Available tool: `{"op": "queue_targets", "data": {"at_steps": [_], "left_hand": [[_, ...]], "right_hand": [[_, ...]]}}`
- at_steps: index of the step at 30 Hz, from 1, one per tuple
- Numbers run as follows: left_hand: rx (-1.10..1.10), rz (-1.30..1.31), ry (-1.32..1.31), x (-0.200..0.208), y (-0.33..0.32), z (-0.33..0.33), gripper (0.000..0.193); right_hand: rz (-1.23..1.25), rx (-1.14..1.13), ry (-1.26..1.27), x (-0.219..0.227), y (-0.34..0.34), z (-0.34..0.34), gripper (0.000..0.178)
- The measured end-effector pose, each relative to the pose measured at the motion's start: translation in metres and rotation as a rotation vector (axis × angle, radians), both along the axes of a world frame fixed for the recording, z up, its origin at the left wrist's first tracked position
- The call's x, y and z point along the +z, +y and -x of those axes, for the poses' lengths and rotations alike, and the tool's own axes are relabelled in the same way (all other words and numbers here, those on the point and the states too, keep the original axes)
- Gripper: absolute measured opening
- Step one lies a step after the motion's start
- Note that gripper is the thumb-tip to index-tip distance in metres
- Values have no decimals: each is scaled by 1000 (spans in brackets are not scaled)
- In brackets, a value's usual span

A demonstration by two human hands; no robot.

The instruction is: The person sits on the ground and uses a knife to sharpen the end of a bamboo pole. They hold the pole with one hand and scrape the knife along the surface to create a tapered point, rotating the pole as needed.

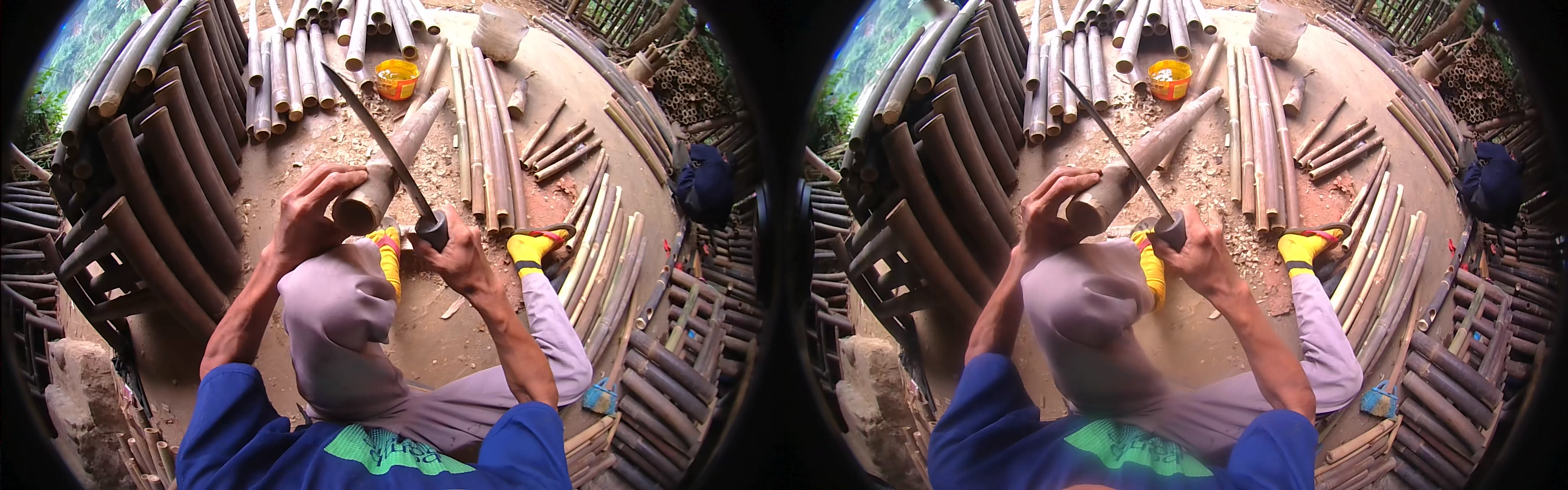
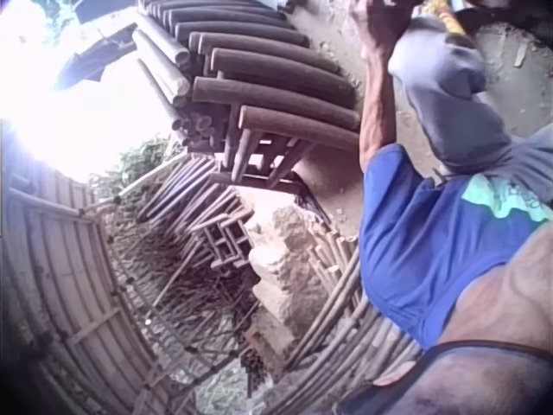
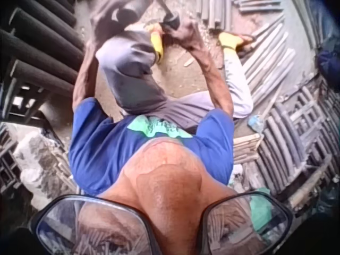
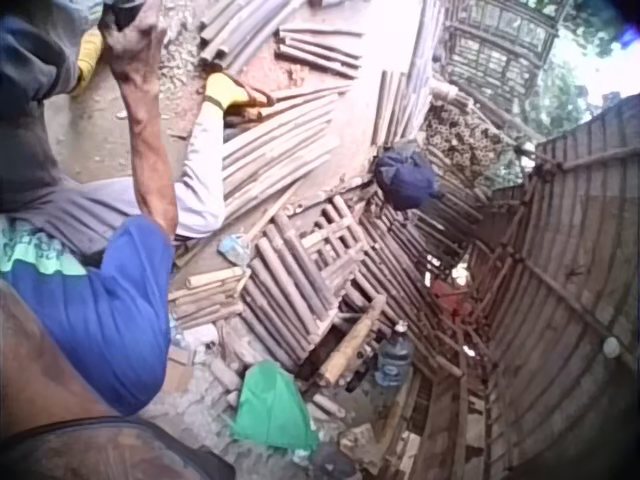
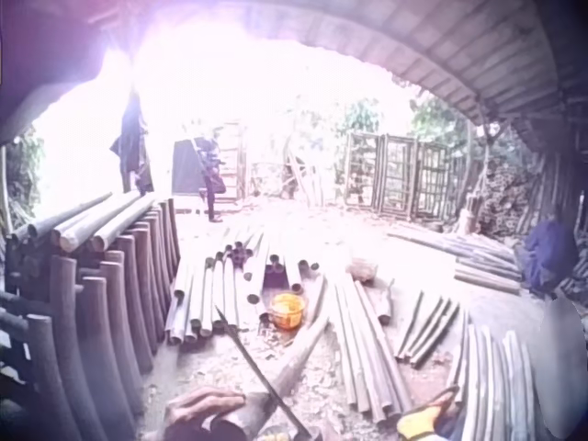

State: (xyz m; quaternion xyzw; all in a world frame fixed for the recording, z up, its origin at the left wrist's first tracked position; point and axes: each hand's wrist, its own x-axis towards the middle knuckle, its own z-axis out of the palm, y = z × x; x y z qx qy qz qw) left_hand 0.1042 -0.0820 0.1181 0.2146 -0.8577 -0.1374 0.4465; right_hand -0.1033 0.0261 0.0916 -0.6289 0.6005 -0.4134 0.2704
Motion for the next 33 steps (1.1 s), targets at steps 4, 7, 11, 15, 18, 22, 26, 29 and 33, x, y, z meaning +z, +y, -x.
{"op": "queue_targets", "data": {"at_steps": [4,7,11,15,18,22,26,29,33], "left_hand": [[56,4,66,-3,-4,-3,45],[75,39,83,0,-2,1,42],[115,31,84,-4,1,-1,40],[129,26,102,-1,-1,-1,39],[149,25,80,-5,0,0,39],[162,20,106,-3,5,-2,40],[157,55,115,-2,3,5,39],[207,1,115,-8,2,0,39],[246,-7,100,-4,5,-1,41]], "right_hand": [[258,-134,-90,16,15,-24,29],[384,-124,-39,-7,11,-25,29],[69,-90,-81,-12,4,-25,36],[463,-161,-8,-7,13,-35,38],[118,-138,62,-26,-5,-26,40],[231,-119,-75,-14,13,-34,40],[544,-231,16,-29,5,-33,38],[62,-110,-4,-19,-5,-23,38],[437,-157,-82,-7,10,-40,33]]}}
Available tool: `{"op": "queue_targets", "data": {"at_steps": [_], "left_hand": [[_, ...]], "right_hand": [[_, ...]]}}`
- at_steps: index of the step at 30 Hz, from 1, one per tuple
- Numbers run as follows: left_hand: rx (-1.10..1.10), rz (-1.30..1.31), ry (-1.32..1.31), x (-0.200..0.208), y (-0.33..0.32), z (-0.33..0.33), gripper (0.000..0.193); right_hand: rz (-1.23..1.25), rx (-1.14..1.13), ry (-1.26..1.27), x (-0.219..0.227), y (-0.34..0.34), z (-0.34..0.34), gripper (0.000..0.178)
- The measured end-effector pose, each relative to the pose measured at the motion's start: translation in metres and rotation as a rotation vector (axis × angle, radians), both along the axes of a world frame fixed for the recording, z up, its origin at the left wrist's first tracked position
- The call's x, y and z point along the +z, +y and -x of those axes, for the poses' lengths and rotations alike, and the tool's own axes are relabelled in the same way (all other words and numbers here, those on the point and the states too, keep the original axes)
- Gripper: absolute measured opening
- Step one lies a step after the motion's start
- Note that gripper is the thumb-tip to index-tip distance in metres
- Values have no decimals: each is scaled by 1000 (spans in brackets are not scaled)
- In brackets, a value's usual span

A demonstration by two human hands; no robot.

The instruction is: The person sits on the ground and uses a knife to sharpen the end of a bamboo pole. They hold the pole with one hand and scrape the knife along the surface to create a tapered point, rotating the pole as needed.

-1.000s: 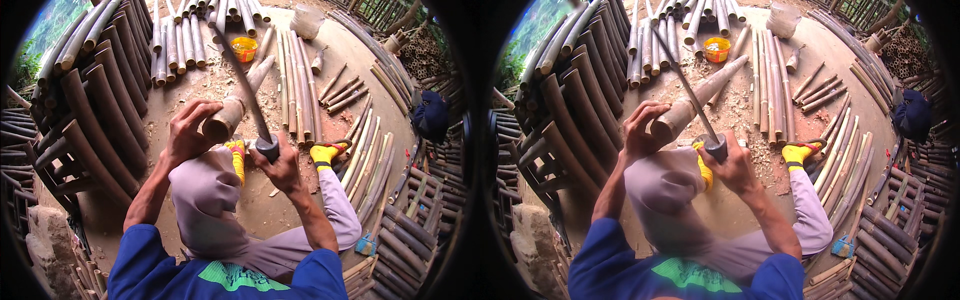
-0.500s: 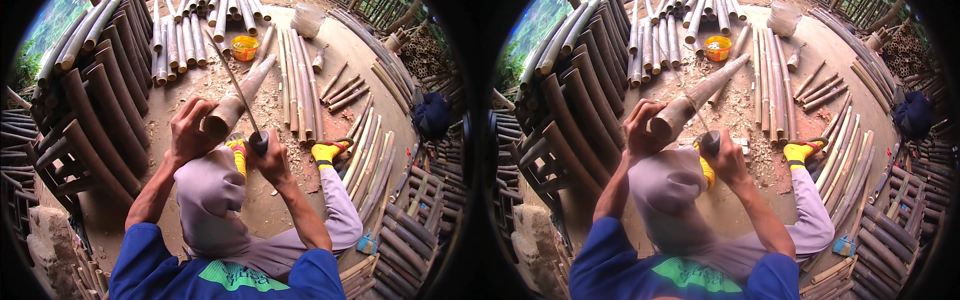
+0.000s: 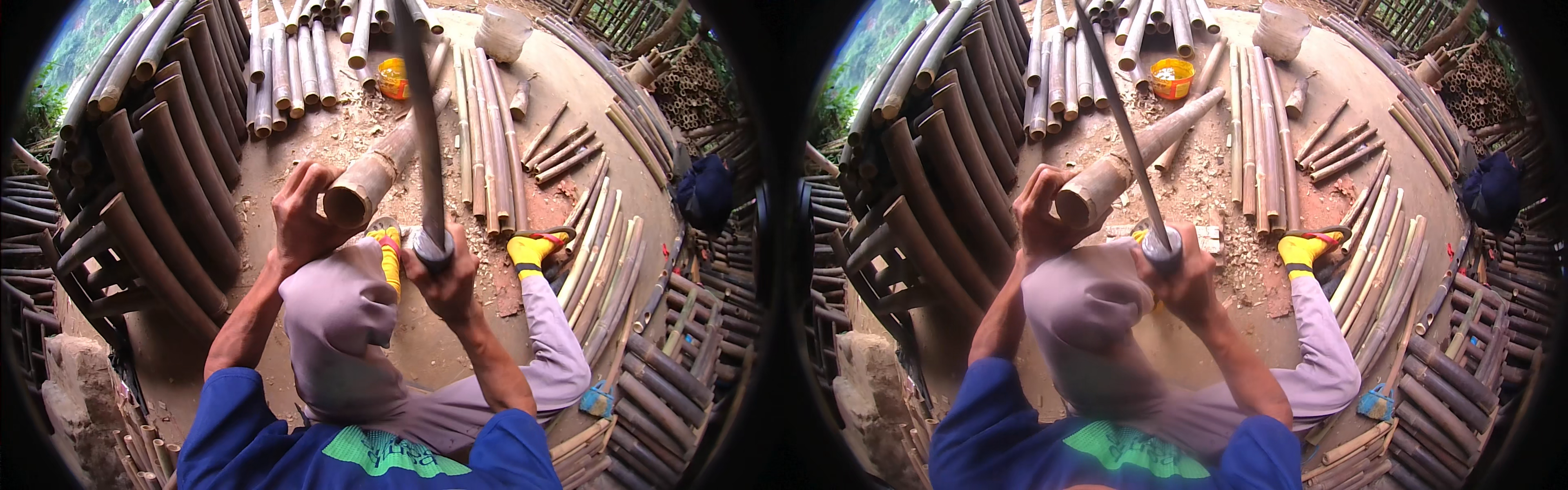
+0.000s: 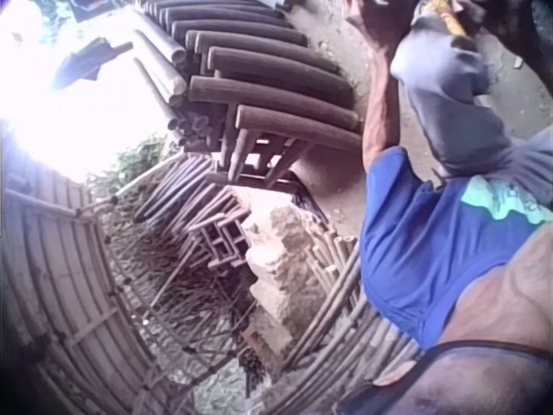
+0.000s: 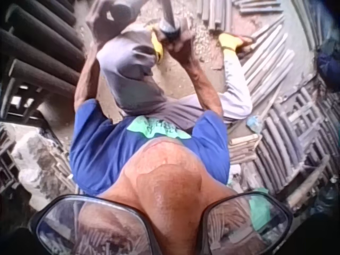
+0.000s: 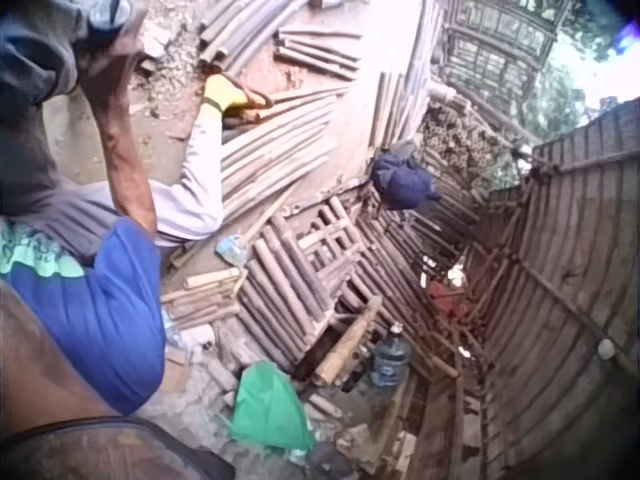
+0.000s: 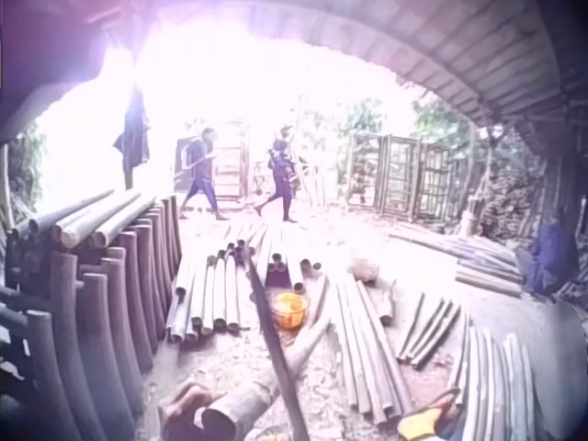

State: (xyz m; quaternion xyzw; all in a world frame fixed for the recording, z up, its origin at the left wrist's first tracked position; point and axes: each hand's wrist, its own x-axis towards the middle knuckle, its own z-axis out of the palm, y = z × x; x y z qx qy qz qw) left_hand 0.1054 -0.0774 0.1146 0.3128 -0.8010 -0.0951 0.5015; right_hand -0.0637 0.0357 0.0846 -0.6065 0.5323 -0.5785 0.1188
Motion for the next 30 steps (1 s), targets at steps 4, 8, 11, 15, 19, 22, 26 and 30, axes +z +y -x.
{"op": "queue_targets", "data": {"at_steps": [4,8,11,15,19,22,26,30], "left_hand": [[0,5,4,0,2,4,41],[11,-22,8,-6,1,-3,40],[0,4,-6,0,2,4,40],[-12,-8,15,-4,3,1,41],[-62,31,-3,2,0,2,39],[-87,10,-10,1,-1,6,40],[-115,25,-6,-2,-4,4,43],[-176,26,-22,0,-4,6,45]], "right_hand": [[-253,53,53,-19,-17,12,32],[-221,29,-30,-5,-2,2,35],[84,-89,105,-20,0,4,37],[-334,58,82,-5,-10,13,32],[31,-13,33,-2,1,3,36],[-349,13,105,-10,-10,20,35],[-325,20,-58,-1,2,10,33],[-207,6,-24,-4,-5,16,31]]}}
